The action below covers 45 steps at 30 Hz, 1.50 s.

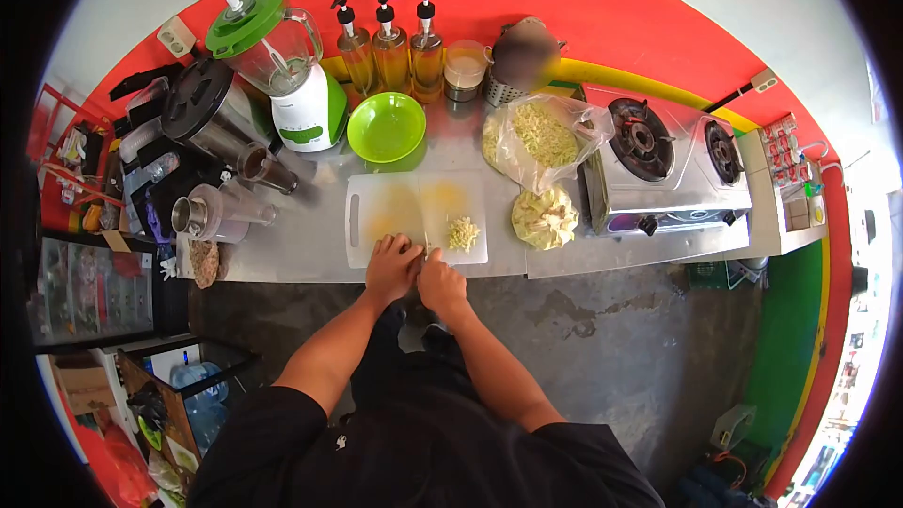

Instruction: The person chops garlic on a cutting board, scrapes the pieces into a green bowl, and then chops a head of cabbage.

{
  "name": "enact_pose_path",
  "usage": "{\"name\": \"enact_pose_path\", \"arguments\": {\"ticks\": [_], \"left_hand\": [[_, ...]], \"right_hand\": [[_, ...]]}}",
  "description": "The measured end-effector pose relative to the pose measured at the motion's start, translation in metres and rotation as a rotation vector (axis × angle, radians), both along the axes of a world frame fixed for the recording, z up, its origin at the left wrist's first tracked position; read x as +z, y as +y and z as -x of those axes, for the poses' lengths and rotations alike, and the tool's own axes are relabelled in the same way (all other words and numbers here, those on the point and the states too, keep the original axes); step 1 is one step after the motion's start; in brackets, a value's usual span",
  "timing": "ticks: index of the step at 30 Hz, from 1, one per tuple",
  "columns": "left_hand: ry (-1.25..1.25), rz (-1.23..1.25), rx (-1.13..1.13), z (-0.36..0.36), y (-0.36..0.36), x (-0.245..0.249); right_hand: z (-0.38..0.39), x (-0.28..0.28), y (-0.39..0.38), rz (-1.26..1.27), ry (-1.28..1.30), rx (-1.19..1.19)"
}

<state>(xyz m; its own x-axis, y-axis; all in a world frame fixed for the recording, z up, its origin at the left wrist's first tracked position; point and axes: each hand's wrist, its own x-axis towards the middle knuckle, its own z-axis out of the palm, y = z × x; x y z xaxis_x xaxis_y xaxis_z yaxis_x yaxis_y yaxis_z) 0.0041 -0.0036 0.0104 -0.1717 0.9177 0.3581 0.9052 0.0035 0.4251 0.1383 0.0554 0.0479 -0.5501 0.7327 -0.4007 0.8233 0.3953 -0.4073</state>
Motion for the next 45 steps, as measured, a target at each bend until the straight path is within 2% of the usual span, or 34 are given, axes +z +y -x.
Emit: {"name": "enact_pose_path", "arguments": {"ticks": [8, 13, 18, 23, 26, 28, 32, 34, 37, 40, 45], "left_hand": [[0.038, -0.020, -0.030, -0.005, -0.005, -0.004], [-0.113, -0.046, -0.004, -0.005, -0.008, -0.004], [-0.159, -0.028, -0.065, 0.003, -0.004, -0.006], [-0.213, 0.012, -0.052, 0.005, -0.003, -0.004], [-0.355, -0.049, -0.006, 0.008, 0.002, -0.014], [-0.462, -0.020, 0.018, 0.010, 0.005, -0.016], [-0.474, -0.025, 0.045, 0.010, 0.004, -0.016], [-0.465, -0.109, 0.017, 0.011, 0.003, -0.014], [-0.461, -0.022, -0.007, 0.010, 0.001, -0.016], [-0.468, -0.044, -0.005, 0.009, 0.002, -0.018], [-0.440, -0.125, -0.046, 0.013, 0.000, -0.017]], "right_hand": [[-0.003, -0.003, -0.012, 0.074, 0.001, -0.062], [0.000, -0.005, -0.003, 0.026, -0.027, -0.069], [0.005, -0.008, -0.019, 0.013, -0.097, -0.099], [0.020, 0.003, -0.003, -0.078, -0.145, -0.065], [0.018, 0.014, -0.006, 0.035, -0.188, -0.102], [0.017, 0.011, -0.017, 0.024, -0.208, -0.109], [0.025, 0.006, -0.011, 0.032, -0.174, -0.184], [0.025, 0.003, -0.004, 0.026, -0.174, -0.160], [0.020, 0.001, -0.010, -0.003, -0.155, -0.126], [0.016, -0.005, -0.020, 0.023, -0.201, -0.184], [0.019, -0.003, 0.004, -0.009, -0.126, -0.089]]}}
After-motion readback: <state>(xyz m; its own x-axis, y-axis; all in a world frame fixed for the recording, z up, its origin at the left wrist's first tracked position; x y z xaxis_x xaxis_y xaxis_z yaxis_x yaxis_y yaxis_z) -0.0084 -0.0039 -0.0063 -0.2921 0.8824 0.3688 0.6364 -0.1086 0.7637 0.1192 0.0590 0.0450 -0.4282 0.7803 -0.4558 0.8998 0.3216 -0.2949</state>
